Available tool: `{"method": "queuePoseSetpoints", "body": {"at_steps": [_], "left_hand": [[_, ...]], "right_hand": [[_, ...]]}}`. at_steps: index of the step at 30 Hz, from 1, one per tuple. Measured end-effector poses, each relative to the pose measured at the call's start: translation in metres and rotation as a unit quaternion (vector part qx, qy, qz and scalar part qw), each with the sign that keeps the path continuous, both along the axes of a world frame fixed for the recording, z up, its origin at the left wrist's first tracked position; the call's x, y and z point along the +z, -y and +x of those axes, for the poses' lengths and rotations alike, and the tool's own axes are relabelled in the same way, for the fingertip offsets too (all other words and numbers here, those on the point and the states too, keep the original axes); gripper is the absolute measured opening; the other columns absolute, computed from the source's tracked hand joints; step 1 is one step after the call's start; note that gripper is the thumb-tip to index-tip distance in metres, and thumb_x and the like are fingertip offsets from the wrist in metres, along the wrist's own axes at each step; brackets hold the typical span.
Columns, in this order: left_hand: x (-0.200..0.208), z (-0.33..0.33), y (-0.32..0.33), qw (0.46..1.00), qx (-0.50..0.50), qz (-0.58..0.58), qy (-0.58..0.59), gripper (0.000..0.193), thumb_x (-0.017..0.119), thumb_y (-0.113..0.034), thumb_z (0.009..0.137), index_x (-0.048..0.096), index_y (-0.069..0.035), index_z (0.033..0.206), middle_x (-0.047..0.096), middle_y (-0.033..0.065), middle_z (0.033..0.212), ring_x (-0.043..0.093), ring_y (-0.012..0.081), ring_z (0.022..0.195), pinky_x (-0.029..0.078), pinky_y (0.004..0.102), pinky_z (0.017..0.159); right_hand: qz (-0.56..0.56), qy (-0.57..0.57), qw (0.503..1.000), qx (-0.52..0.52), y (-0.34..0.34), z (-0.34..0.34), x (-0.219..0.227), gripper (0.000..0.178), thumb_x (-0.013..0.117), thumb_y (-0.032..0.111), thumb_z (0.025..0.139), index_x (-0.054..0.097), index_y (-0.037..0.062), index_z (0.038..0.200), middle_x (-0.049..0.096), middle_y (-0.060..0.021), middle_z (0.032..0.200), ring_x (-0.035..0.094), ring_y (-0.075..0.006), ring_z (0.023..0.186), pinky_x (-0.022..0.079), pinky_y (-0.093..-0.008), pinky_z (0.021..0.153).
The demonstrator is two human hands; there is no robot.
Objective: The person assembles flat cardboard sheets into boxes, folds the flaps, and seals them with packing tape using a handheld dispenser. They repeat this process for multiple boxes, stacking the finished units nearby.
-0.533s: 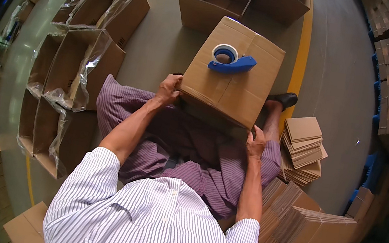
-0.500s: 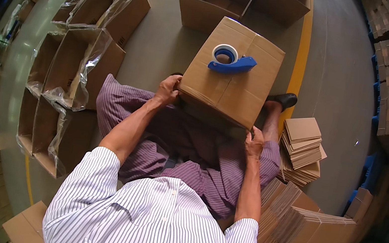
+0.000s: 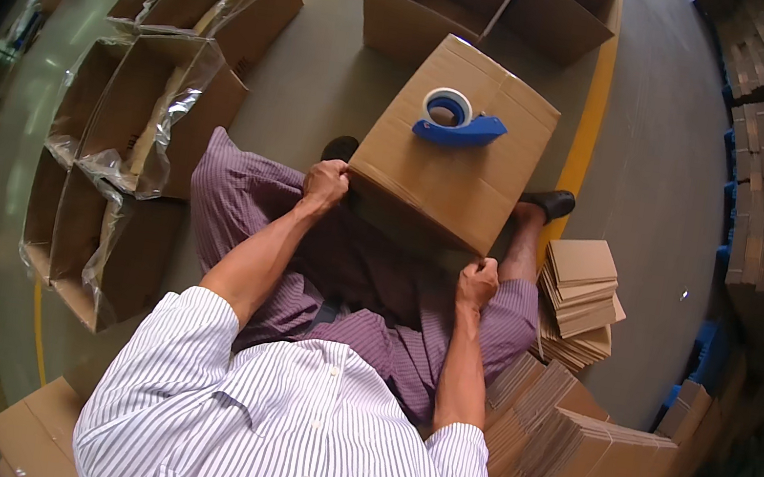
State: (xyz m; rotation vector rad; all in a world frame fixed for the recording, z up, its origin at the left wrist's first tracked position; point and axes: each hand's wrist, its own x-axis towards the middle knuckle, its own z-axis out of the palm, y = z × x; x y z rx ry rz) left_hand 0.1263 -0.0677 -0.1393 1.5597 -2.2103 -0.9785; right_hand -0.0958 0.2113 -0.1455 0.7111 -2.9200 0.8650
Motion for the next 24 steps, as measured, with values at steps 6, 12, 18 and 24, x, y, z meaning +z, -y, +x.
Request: {"method": "queuePoseSetpoints", "body": {"at_steps": [6,12,18,24], "left_hand": [[0.002,-0.025,-0.029,0.995,0.08,0.065,0.004,0.062,0.058,-0.012,0.077,0.046,0.0,0.136,0.066,0.0302,0.098,0.065,0.044,0.094,0.052,0.0471,0.086],[0.024,-0.047,-0.066,0.975,0.105,0.19,-0.039,0.095,0.053,-0.009,0.077,-0.006,0.004,0.151,0.063,0.0348,0.104,0.063,0.0452,0.101,0.049,0.0451,0.092],[0.002,-0.04,-0.101,0.964,-0.077,0.221,-0.127,0.038,0.056,-0.012,0.084,0.064,-0.003,0.12,0.07,0.017,0.105,0.067,0.0279,0.1,0.051,0.0357,0.087],[-0.014,-0.038,-0.081,0.834,0.288,0.263,-0.389,0.019,0.047,-0.009,0.095,0.06,-0.005,0.109,0.062,0.0031,0.08,0.061,0.0123,0.071,0.05,0.0254,0.062]], "right_hand": [[-0.035,0.03,0.989,-0.142,0.02,0.009,-0.011,0.016,0.066,0.016,0.075,0.064,0.0016,0.081,0.068,-0.0188,0.078,0.067,-0.0377,0.074,0.052,-0.043,0.07],[-0.079,0.074,0.992,-0.069,0.063,0.049,-0.02,0.024,0.068,0.021,0.082,0.065,0.0,0.093,0.07,-0.0208,0.088,0.068,-0.037,0.083,0.053,-0.0422,0.075],[-0.137,0.305,0.939,0.08,0.08,0.077,-0.016,0.027,0.069,0.018,0.086,0.068,0.001,0.107,0.071,-0.0146,0.099,0.068,-0.022,0.091,0.052,-0.033,0.084],[-0.332,0.388,0.843,-0.171,0.034,0.045,-0.027,0.03,0.064,0.025,0.094,0.057,0.004,0.114,0.065,-0.0052,0.097,0.064,-0.0188,0.086,0.053,-0.0326,0.075]]}}
